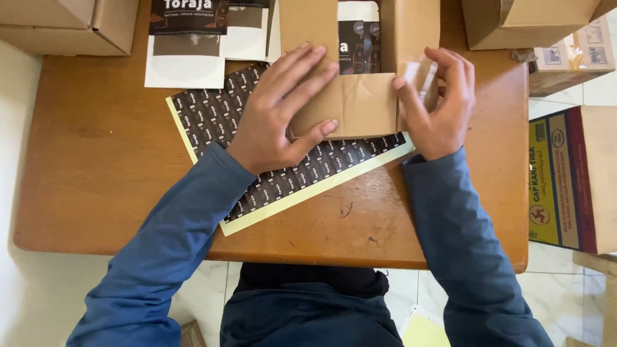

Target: Labeling coffee bags with stickers and packing them into cardboard boxes

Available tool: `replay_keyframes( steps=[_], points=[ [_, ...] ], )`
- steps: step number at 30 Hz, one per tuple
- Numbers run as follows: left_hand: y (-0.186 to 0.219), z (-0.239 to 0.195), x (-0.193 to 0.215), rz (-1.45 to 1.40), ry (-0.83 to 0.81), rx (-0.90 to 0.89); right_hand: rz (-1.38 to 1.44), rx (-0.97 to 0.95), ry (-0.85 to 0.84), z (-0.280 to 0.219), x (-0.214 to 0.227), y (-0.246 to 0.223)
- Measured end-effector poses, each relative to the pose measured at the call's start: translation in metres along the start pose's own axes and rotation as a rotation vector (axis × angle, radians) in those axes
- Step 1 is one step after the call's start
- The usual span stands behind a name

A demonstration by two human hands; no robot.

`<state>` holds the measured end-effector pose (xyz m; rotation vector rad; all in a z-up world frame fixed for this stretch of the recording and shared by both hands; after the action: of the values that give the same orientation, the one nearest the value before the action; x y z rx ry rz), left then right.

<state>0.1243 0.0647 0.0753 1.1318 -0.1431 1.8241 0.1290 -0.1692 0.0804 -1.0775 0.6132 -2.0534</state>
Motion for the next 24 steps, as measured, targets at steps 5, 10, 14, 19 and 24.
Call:
replay_keyframes(
  steps=[5,10,14,19,24],
  points=[
    [0.007,0.003,0.003,-0.004,0.01,-0.051,0.133,-0.097,0.082,0.002,0.014,0.016],
    [0.008,0.002,0.001,0.019,0.019,-0.07,0.254,-0.075,0.129,0.005,0.026,0.024],
    [0.002,0.0,-0.009,0.095,-0.004,-0.068,0.392,-0.123,0.237,0.008,0.039,0.024],
    [0.008,0.002,-0.006,0.09,0.005,-0.088,0.641,-0.353,0.404,0.006,0.047,0.035],
    [0.009,0.003,-0.003,0.086,0.017,-0.095,0.969,-0.632,0.527,-0.006,0.035,0.069]
  ],
)
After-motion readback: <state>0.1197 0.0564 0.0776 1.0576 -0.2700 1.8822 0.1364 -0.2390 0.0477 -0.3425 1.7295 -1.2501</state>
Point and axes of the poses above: each hand's wrist, its own z-axis towards the middle knuckle, its own x-axis out of the back of the hand, y = z × x, the point moved 9 cm from there along z, towards the middle knuckle, and after that the axes turned 7 degrees about z, right-handed, at the moved point
